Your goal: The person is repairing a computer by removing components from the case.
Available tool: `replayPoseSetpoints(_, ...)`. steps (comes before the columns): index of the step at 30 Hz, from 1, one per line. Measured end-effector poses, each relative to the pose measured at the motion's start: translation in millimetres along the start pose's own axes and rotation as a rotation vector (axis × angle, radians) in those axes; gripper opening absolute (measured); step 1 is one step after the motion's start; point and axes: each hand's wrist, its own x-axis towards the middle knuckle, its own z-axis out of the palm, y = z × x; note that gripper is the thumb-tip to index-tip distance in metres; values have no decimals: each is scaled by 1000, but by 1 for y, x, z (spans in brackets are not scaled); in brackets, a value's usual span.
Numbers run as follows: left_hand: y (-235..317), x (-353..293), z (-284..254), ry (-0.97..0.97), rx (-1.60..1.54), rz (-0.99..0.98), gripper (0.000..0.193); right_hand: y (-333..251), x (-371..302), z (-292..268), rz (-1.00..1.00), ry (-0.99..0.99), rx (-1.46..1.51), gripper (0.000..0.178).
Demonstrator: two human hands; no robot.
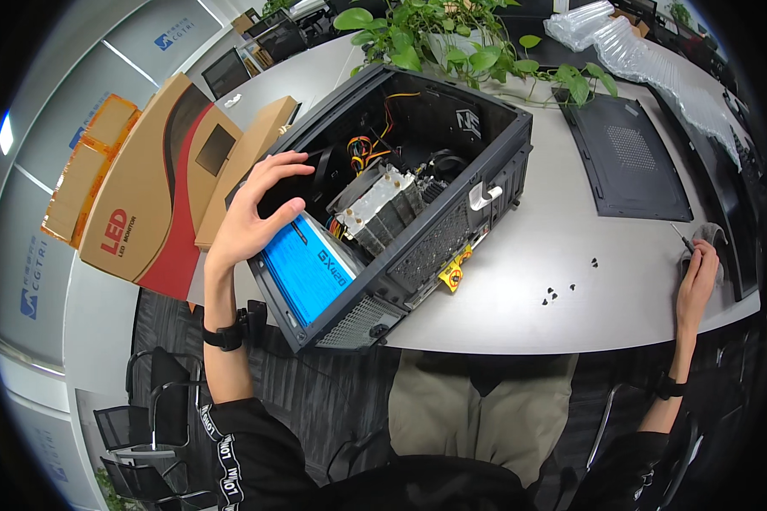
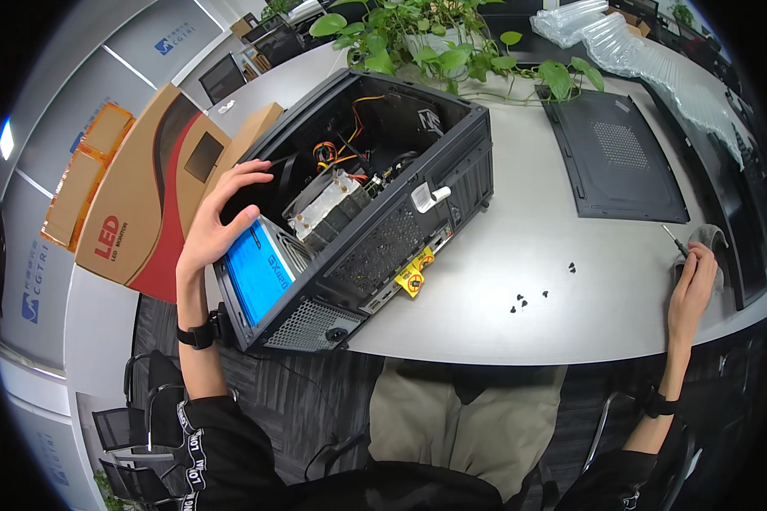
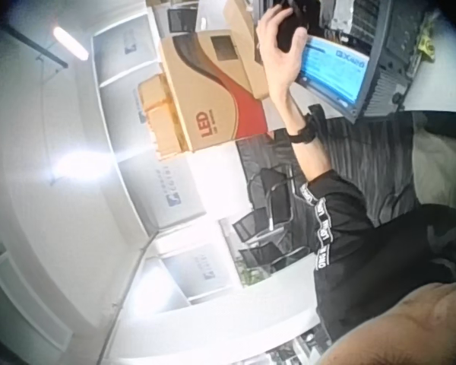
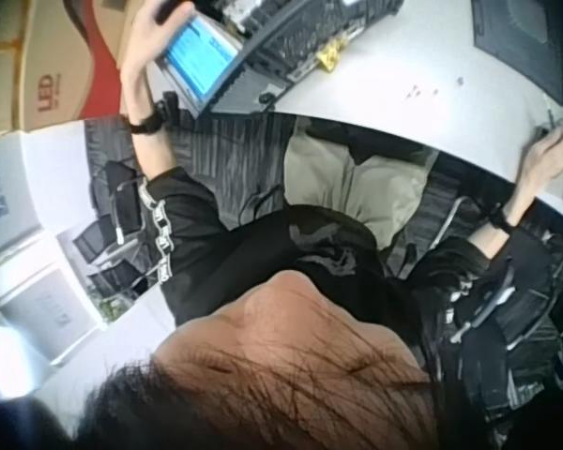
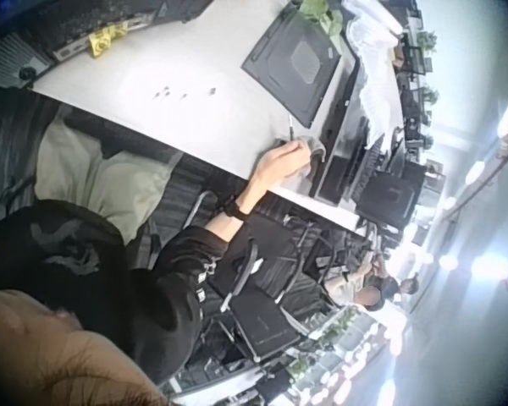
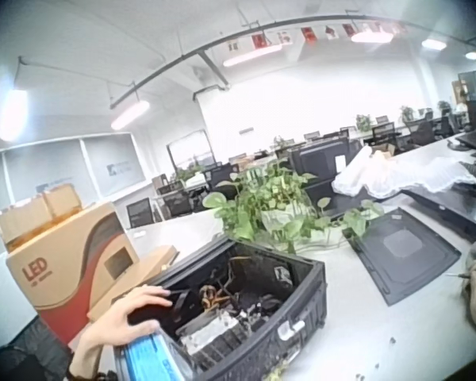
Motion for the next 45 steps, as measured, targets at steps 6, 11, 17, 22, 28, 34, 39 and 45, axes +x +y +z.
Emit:
replayPoseSetpoints(6,3,1,2,67,-22,5,40,1,1,-3,3,-24,-43,26)
replayPoseSetpoints(11,1,1,0,49,-37,9,42,-1,3,-2,41,-47,-47,27)
replayPoseSetpoints(17,-2,0,2,76,-33,-13,43,21,3,0,-23,-29,-92,29)
replayPoseSetpoints(22,-9,-1,5,113,-25,-12,42,39,4,-1,-58,-77,-184,29)
replayPoseSetpoints(28,-8,-2,5,131,-64,-22,40,21,6,3,-152,-140,-219,26)
replayPoseSetpoints(34,-6,-5,3,132,-58,-26,37,4,5,0,-127,-200,-196,17)
replayPoseSetpoints(39,-8,-4,7,139,-73,-28,38,6,4,-2,-99,-207,-175,18)
replayPoseSetpoints(45,-5,-3,9,154,-71,-32,39,6,8,-4,-115,-156,-163,22)
